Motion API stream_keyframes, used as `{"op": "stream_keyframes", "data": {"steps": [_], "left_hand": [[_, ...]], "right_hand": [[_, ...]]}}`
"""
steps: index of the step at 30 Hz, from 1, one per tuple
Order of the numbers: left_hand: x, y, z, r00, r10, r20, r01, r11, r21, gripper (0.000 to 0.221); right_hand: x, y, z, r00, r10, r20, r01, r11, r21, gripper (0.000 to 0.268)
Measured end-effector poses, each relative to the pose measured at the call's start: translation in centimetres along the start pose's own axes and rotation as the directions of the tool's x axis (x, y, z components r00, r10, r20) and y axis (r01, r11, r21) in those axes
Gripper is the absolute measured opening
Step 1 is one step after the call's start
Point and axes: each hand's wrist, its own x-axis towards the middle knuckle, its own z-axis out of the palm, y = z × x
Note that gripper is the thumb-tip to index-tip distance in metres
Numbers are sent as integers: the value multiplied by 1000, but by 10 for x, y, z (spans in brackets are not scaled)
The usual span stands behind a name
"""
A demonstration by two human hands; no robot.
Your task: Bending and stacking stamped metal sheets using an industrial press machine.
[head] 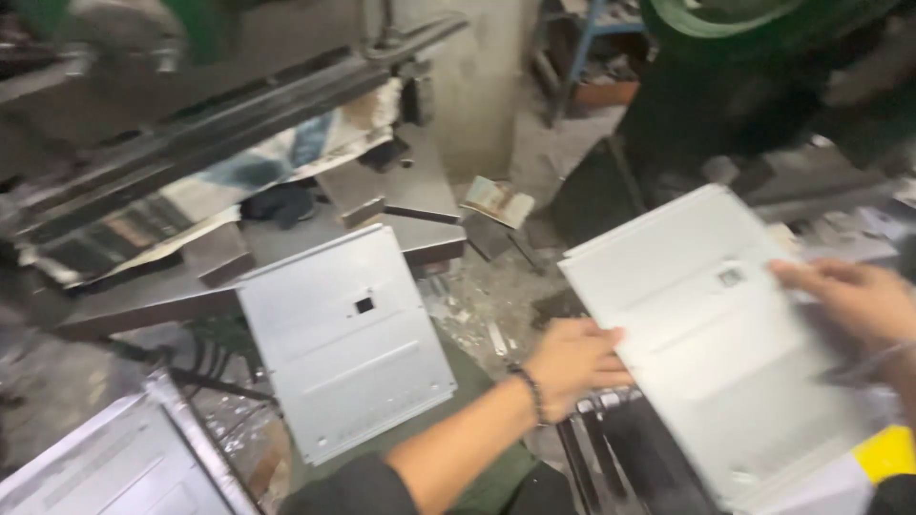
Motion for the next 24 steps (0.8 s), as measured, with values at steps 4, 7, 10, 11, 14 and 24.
{"op": "stream_keyframes", "data": {"steps": [4,7,10,11,14,24], "left_hand": [[44,-59,87,966,-34,258,50,997,-53,32],[69,-110,110,925,-143,353,170,984,-48,34],[115,-178,41,790,-16,613,411,756,-510,34],[101,-159,17,789,-24,614,421,749,-511,34],[73,-98,-57,990,-128,67,141,957,-253,24],[-39,59,-163,802,118,-586,-138,990,11,27]], "right_hand": [[27,108,-28,995,25,-96,-41,984,-174,81],[17,187,7,988,19,-152,-65,951,-301,86],[-17,266,58,982,19,-186,-98,899,-426,90],[-28,286,71,981,17,-195,-107,879,-466,92],[-23,333,67,977,-30,-212,-101,808,-581,97],[20,329,56,980,179,-89,-197,781,-593,105]]}}
